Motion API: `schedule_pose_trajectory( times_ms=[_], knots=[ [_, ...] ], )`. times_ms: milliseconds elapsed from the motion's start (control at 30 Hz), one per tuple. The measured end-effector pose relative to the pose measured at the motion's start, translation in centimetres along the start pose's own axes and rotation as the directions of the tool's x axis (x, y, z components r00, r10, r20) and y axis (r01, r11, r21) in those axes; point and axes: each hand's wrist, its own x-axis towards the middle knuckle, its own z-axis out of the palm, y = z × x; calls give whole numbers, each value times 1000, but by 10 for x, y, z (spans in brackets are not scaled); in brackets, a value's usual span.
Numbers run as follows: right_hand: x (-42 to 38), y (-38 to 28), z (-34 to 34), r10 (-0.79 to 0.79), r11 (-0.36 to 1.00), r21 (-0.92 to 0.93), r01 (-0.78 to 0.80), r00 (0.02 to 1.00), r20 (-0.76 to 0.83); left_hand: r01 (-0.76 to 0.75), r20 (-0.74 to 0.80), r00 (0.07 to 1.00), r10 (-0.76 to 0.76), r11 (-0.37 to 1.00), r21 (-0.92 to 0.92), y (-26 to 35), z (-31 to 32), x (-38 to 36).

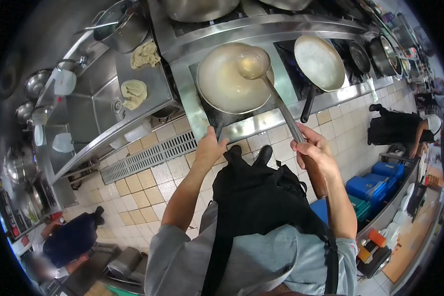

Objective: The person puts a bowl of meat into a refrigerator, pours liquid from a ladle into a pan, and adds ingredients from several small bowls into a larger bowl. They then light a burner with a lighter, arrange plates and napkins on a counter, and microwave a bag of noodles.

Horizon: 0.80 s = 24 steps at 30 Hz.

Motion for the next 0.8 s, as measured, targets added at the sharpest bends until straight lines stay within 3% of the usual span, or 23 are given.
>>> schedule_pose_trajectory(
  times_ms=[67,133,333,433,500,600,667,700,733,767,800],
  knots=[
    [-2,6,-2,-18,999,-44,18,1000,6,-62,-46,997,67,993,101,1,-3,-2],
    [-8,8,-5,-40,995,-95,41,999,9,30,46,998,-33,997,69,3,-18,0],
    [-17,24,-18,-143,911,-381,157,988,65,-28,128,992,2,979,202,-13,-49,2],
    [-26,34,-27,-240,841,-476,258,966,101,-16,112,994,-14,966,259,-8,-53,4],
    [-33,35,-32,-271,688,-665,293,953,139,-7,81,997,-17,956,292,-7,-52,6],
    [-46,35,-32,-242,623,-751,221,967,84,4,48,999,-17,964,267,-11,-49,5],
    [-47,57,-42,-421,542,-740,398,891,170,-89,19,996,87,968,234,-14,-48,1],
    [-54,50,-39,-358,552,-765,332,923,143,-160,-7,986,165,961,224,-15,-46,1],
    [-58,55,-43,-420,498,-780,378,893,164,-103,65,994,90,967,234,-15,-48,4],
    [-64,54,-44,-427,520,-766,378,892,150,-146,17,989,148,939,310,-34,-36,16],
    [-61,78,-51,-567,425,-779,462,806,169,-156,14,987,160,938,311,-36,-33,19]
  ],
)
